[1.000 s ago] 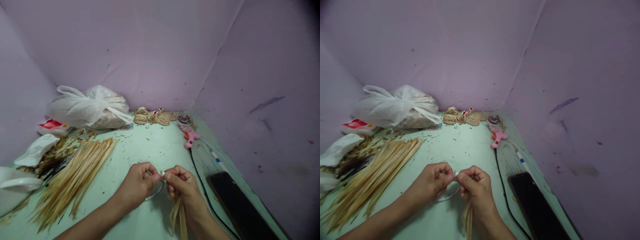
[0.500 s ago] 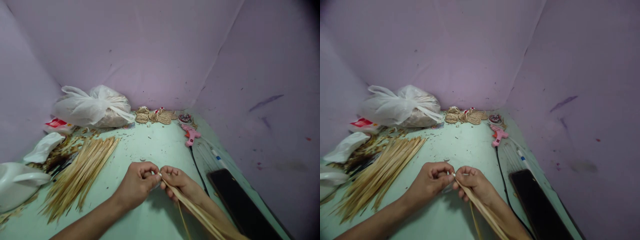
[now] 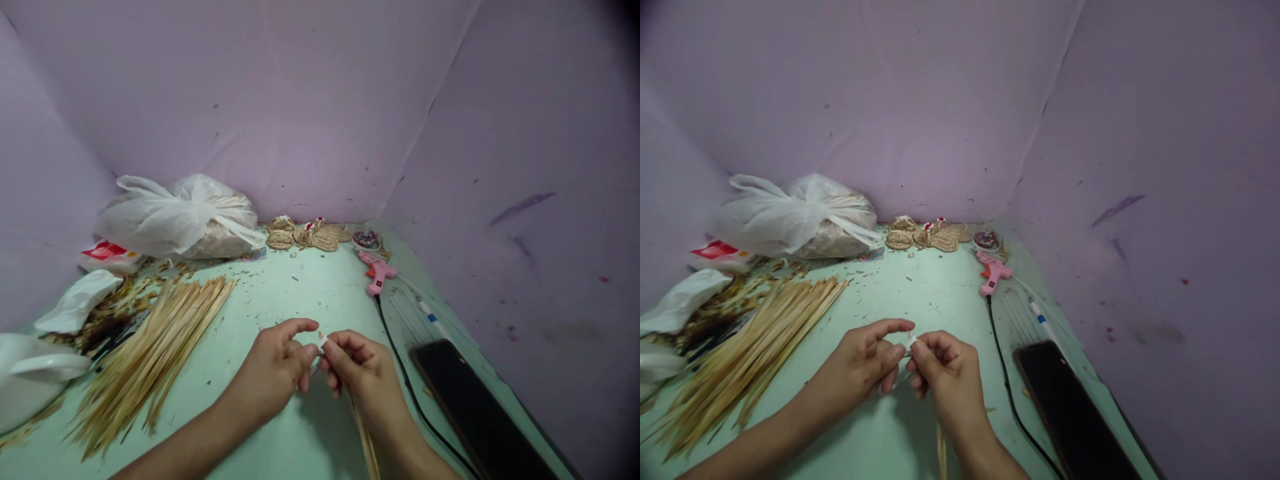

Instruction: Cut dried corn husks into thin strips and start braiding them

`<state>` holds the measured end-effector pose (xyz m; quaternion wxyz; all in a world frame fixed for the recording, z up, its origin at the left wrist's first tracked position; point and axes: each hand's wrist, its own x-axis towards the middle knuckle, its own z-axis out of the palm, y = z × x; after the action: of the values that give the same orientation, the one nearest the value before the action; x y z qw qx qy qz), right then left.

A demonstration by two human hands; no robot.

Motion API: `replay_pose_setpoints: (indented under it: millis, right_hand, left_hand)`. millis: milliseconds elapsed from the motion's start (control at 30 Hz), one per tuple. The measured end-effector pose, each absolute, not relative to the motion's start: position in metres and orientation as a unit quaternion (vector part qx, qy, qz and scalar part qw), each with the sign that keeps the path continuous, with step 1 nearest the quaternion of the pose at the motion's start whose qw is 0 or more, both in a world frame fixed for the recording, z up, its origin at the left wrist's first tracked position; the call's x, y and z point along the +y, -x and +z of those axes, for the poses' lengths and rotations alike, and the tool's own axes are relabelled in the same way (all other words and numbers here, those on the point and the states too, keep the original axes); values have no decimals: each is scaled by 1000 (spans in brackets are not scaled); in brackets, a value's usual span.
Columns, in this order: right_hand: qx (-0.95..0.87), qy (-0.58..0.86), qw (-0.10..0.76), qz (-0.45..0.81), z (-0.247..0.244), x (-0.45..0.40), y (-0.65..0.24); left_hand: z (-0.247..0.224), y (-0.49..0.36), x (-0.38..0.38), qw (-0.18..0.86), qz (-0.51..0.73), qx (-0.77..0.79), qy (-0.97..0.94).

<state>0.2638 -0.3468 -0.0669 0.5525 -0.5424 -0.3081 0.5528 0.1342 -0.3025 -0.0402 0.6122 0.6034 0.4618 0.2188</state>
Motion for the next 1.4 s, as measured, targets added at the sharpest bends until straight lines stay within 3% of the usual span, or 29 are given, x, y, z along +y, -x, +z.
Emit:
replay_pose_setpoints:
  millis: [200,400,500,633,833,1133,1400]
  right_hand:
    - [-226,427,493,723,-69,-344,-270]
    - [-146,269,361,881,-83,-338,-279]
    - [-224,339,375,833,-77,-340,-280]
    - [-360,502,480,622,-59,-346,-279]
    - [-437,553,525,478,-60,-352,-267]
    - [-291,529,594,531,-67,-349,-259]
    - [-226,448,555,664,-61,-350,-260]
  left_hand:
    - [-44,-134,-300,599,235,443,-625]
    - [-40,-129,-301,593,253,381,-663]
    - [-35,-125,-301,547,265,378,-698]
    - [-32,-123,-299,504,295,447,-678]
    - [-34,-133,-307,512,294,470,-657]
    - [-41,-130,-304,510,236,455,-690]
    - [-39,-131,-304,501,257,404,-721]
